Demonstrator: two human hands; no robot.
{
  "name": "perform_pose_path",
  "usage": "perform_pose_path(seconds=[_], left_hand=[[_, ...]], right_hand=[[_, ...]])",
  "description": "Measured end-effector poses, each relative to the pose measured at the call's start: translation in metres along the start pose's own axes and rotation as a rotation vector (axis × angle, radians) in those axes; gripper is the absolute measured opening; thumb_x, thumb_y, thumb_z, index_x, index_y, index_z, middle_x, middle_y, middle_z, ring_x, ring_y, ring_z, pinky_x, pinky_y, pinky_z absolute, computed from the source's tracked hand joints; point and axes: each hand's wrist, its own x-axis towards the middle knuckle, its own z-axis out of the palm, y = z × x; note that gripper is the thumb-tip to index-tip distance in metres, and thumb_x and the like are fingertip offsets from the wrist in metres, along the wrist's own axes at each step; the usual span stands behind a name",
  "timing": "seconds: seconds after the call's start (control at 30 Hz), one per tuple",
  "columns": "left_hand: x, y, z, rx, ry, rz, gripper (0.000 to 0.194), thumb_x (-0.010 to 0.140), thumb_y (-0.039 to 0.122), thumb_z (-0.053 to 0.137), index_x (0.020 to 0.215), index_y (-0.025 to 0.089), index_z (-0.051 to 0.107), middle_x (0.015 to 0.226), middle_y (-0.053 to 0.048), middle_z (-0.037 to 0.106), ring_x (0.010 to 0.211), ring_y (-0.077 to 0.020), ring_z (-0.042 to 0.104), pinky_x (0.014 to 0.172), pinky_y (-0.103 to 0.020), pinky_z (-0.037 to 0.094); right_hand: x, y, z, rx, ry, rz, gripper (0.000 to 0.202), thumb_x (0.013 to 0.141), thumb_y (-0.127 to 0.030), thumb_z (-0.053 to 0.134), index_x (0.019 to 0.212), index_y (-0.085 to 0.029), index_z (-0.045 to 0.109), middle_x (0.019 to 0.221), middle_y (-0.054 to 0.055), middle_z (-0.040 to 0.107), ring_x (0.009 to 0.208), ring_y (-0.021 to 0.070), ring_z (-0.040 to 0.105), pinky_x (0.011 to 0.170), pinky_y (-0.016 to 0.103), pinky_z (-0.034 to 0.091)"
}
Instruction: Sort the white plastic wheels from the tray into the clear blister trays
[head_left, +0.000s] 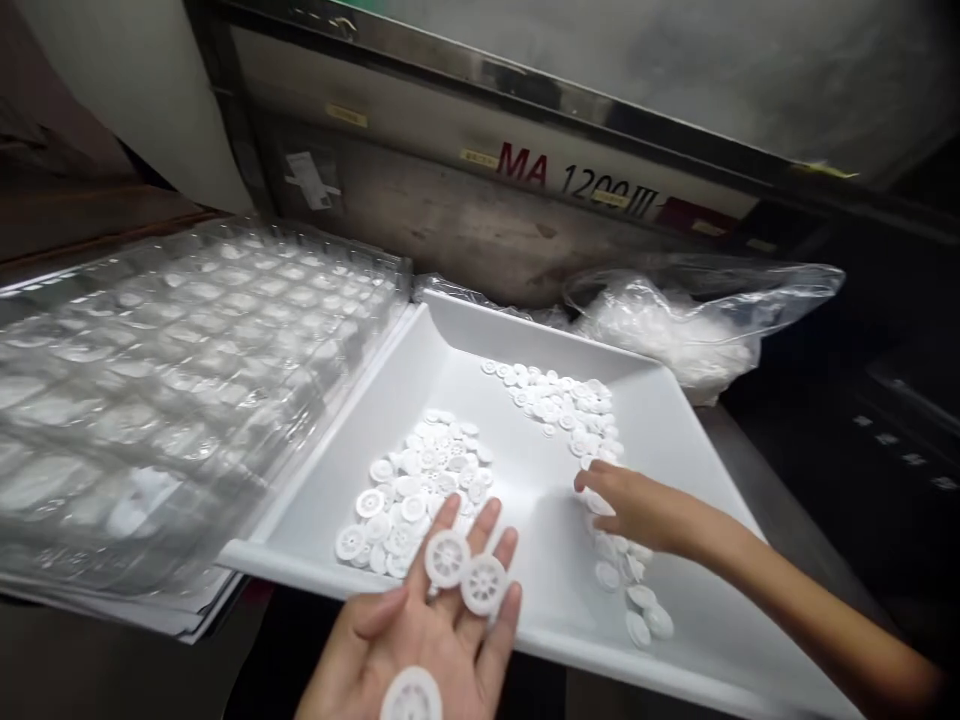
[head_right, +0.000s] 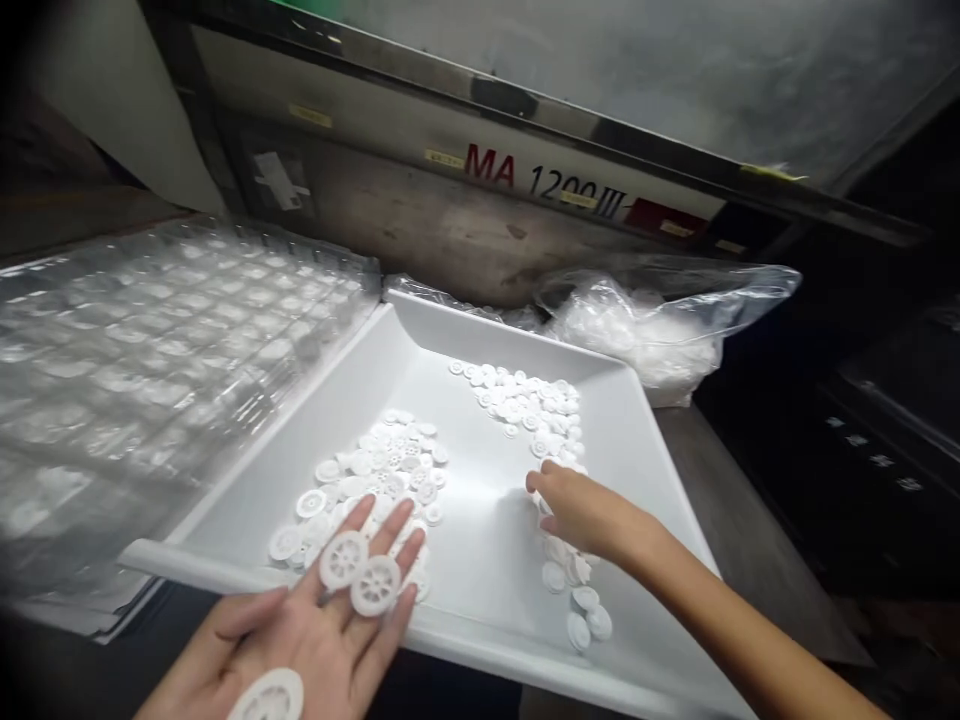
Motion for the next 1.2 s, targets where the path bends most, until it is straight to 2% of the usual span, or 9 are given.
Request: perform_pose_path(seconds=[0.13,0.27,0.37,0.5,0.63,0.77,0.87,1.03,1.2], left_hand=[[0.010,-0.002,0.019,0.186,0.085,0.104,0.077,0.077,0.015,0.046,0.150,0.023,0.024,0.132,-0.010,0.062,0.126,-0.0226,0.053,0.103,-0.038,0.048],[0.016,-0.008,0.030,0.282,0.167,0.133,0.065,0.078,0.015,0.046,0.143,0.018,0.039,0.130,-0.010,0.064,0.123,-0.0224,0.056,0.102,-0.038,0.049],[0.021,-0.011,0.028,0.291,0.133,0.129,0.062,0.079,0.014,0.047,0.140,0.019,0.043,0.132,-0.009,0.063,0.125,-0.0213,0.056,0.107,-0.040,0.045],[0.032,-0.013,0.021,0.179,0.010,0.090,0.064,0.086,0.024,0.045,0.148,0.025,0.030,0.139,-0.008,0.058,0.129,-0.0202,0.052,0.116,-0.042,0.033],[0.045,-0.014,0.024,0.138,0.016,0.015,0.069,0.091,0.031,0.042,0.153,0.028,0.012,0.138,-0.006,0.060,0.129,-0.0198,0.053,0.121,-0.043,0.023],[0.058,-0.014,0.025,0.136,0.024,-0.051,0.066,0.092,0.032,0.039,0.152,0.027,0.013,0.141,-0.007,0.057,0.131,-0.0204,0.051,0.121,-0.042,0.022],[0.063,-0.014,0.020,0.108,-0.012,-0.100,0.066,0.091,0.031,0.040,0.152,0.027,0.013,0.142,-0.007,0.056,0.132,-0.0206,0.049,0.121,-0.040,0.019],[0.064,-0.013,0.018,0.107,-0.086,-0.187,0.066,0.092,0.029,0.036,0.151,0.017,0.009,0.141,-0.015,0.055,0.133,-0.0246,0.047,0.121,-0.040,0.020],[0.060,-0.015,0.029,0.180,0.064,-0.183,0.058,0.094,0.027,0.029,0.148,0.008,0.019,0.142,-0.022,0.052,0.129,-0.0290,0.052,0.116,-0.044,0.030]], right_hand=[[-0.024,0.009,0.027,-0.075,-0.027,0.069,0.027,0.094,-0.031,0.061,0.116,-0.016,0.058,0.112,0.006,0.059,0.091,0.0177,0.061,0.079,0.037,0.055],[-0.024,0.004,0.033,-0.081,-0.014,0.073,0.022,0.096,-0.033,0.059,0.110,-0.016,0.060,0.107,0.005,0.061,0.085,0.0156,0.061,0.075,0.034,0.054],[-0.019,0.009,0.037,-0.085,0.013,0.074,0.021,0.097,-0.034,0.057,0.106,-0.015,0.060,0.103,0.004,0.061,0.082,0.0146,0.061,0.073,0.032,0.054],[-0.008,0.019,0.052,-0.123,0.058,0.071,0.022,0.096,-0.037,0.059,0.101,-0.015,0.061,0.096,0.003,0.061,0.078,0.0139,0.060,0.070,0.031,0.053],[-0.008,0.021,0.051,-0.060,0.174,0.026,0.019,0.094,-0.033,0.061,0.092,-0.014,0.060,0.089,0.001,0.059,0.072,0.0121,0.057,0.065,0.028,0.051],[-0.037,0.005,0.018,0.152,0.395,-0.115,0.018,0.094,-0.020,0.054,0.112,-0.021,0.058,0.093,0.001,0.059,0.068,0.0108,0.055,0.064,0.028,0.050],[-0.063,-0.022,-0.001,0.312,0.594,-0.215,0.023,0.095,-0.024,0.053,0.118,-0.029,0.053,0.098,-0.001,0.059,0.068,0.0089,0.054,0.059,0.023,0.051],[-0.063,-0.061,0.008,0.509,0.812,-0.357,0.030,0.090,-0.011,0.055,0.116,-0.027,0.051,0.099,0.001,0.057,0.066,0.0082,0.053,0.055,0.022,0.050],[-0.046,-0.063,0.019,0.507,0.790,-0.342,0.027,0.090,-0.011,0.058,0.111,-0.028,0.055,0.104,0.001,0.060,0.075,0.0102,0.058,0.059,0.023,0.051]])
